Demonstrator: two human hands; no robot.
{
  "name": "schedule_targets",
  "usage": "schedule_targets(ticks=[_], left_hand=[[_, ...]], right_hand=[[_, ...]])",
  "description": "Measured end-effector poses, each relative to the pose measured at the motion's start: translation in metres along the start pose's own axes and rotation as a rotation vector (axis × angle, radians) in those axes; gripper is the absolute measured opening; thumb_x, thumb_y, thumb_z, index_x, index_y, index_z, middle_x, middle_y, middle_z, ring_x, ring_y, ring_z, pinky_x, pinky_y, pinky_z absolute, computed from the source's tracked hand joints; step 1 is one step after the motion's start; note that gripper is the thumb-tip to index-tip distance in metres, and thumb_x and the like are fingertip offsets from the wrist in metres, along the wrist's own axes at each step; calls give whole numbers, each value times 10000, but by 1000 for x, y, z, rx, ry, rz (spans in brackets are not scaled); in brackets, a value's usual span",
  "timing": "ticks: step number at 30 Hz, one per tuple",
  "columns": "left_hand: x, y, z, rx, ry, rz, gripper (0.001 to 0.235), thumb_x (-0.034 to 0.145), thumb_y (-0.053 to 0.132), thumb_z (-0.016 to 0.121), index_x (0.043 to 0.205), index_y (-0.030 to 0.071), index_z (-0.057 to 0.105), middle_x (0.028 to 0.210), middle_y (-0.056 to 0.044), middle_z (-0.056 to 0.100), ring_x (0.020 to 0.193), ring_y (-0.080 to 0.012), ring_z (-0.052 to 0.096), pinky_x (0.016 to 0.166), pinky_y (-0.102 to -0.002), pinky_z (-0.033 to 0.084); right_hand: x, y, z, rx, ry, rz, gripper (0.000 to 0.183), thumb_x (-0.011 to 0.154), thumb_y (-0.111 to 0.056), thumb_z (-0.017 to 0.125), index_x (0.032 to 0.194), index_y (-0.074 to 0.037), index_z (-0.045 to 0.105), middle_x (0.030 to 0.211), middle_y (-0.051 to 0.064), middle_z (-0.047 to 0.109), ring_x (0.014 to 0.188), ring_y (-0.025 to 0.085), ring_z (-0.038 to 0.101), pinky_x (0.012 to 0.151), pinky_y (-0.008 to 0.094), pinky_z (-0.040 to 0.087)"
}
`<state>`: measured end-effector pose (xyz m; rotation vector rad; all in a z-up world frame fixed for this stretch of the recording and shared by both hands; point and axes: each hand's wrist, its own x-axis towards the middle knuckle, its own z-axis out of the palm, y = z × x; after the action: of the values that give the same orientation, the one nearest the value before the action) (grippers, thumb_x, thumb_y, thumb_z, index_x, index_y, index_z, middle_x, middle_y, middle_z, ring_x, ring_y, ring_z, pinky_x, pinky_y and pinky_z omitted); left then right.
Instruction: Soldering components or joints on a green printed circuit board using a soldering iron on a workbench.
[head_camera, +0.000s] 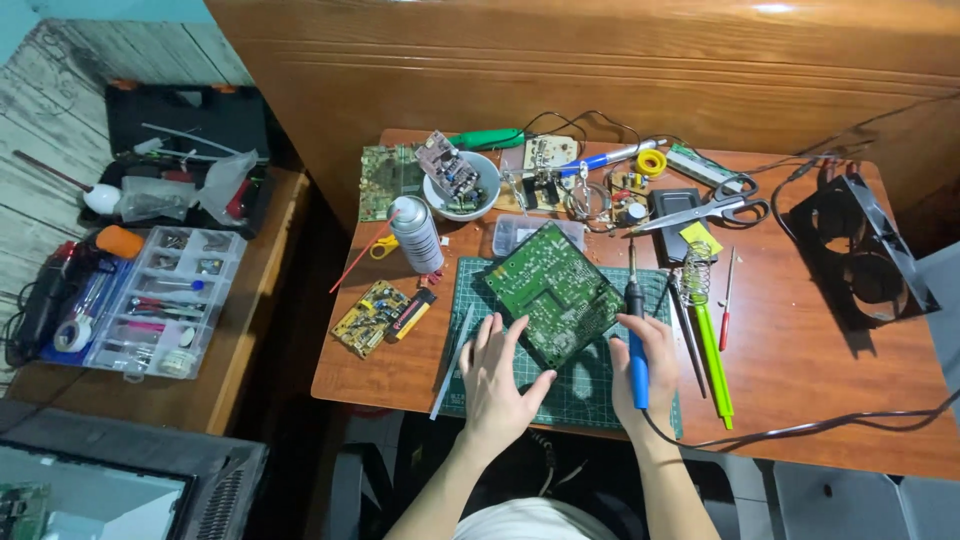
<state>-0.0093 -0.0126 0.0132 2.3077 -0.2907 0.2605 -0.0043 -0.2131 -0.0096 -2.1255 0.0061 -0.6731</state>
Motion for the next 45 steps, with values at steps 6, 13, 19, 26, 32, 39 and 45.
schedule_targets(ticks=[6, 13, 19, 26, 32, 39, 45], left_hand=[[15, 10, -4, -553, 43, -187, 625, 872, 255, 741, 1410, 132, 447, 1412, -303, 499, 1454, -451, 266, 1118, -648, -9], [32, -3, 25, -855, 159, -302, 787, 791, -26, 767, 1457, 100, 368, 1263, -221, 506, 1096, -338, 599, 825, -392, 568], [50, -7, 34, -874, 145, -350, 709, 835, -83, 681, 1427, 119, 349, 1220, -300, 523, 1112, -510, 632, 812, -521, 599], [51, -12, 40, -1120, 282, -442, 527, 871, -106, 592, 1307, 127, 410, 1156, -230, 513, 958, -339, 680, 680, -383, 643], [26, -13, -11, -967, 466, -296, 448, 848, -34, 683, 1222, 100, 475, 1126, -169, 558, 917, -237, 658, 699, -312, 607], [11, -42, -49, -867, 481, -180, 158, 871, -46, 684, 956, -2, 558, 975, -128, 571, 766, -171, 669, 654, -290, 652], [17, -44, -31, -964, 507, -190, 119, 882, -44, 676, 897, -20, 560, 961, -100, 572, 737, -156, 680, 638, -295, 662]], right_hand=[[1, 9, 7, 95, 115, -28, 218, 986, -220, 633, 1191, -157, 667, 1111, 67, 606, 1062, 291, 640, 946, 452, 473], [10, -2, 7, 177, 88, 8, 197, 984, -147, 611, 1173, -110, 650, 1092, 129, 623, 1081, 345, 644, 962, 482, 481], [2, -1, 5, 193, 42, 2, 208, 987, -173, 595, 1184, -123, 638, 1112, 91, 614, 1105, 298, 638, 967, 463, 477], [-2, -2, 3, 164, 237, -193, 304, 984, -312, 575, 1177, -83, 631, 1113, 121, 604, 1108, 317, 627, 1109, 535, 385], [0, 3, 3, 63, 402, -319, 347, 1003, -333, 544, 1169, -34, 604, 1122, 157, 605, 1120, 356, 624, 1166, 577, 312], [-2, -2, 0, 88, 408, -263, 324, 1022, -333, 542, 1141, -45, 629, 1044, 142, 617, 1032, 333, 641, 1116, 543, 386], [-7, -9, 2, 214, 375, -213, 366, 1021, -310, 514, 1216, -5, 569, 1135, 173, 557, 1004, 310, 675, 824, 434, 575]])
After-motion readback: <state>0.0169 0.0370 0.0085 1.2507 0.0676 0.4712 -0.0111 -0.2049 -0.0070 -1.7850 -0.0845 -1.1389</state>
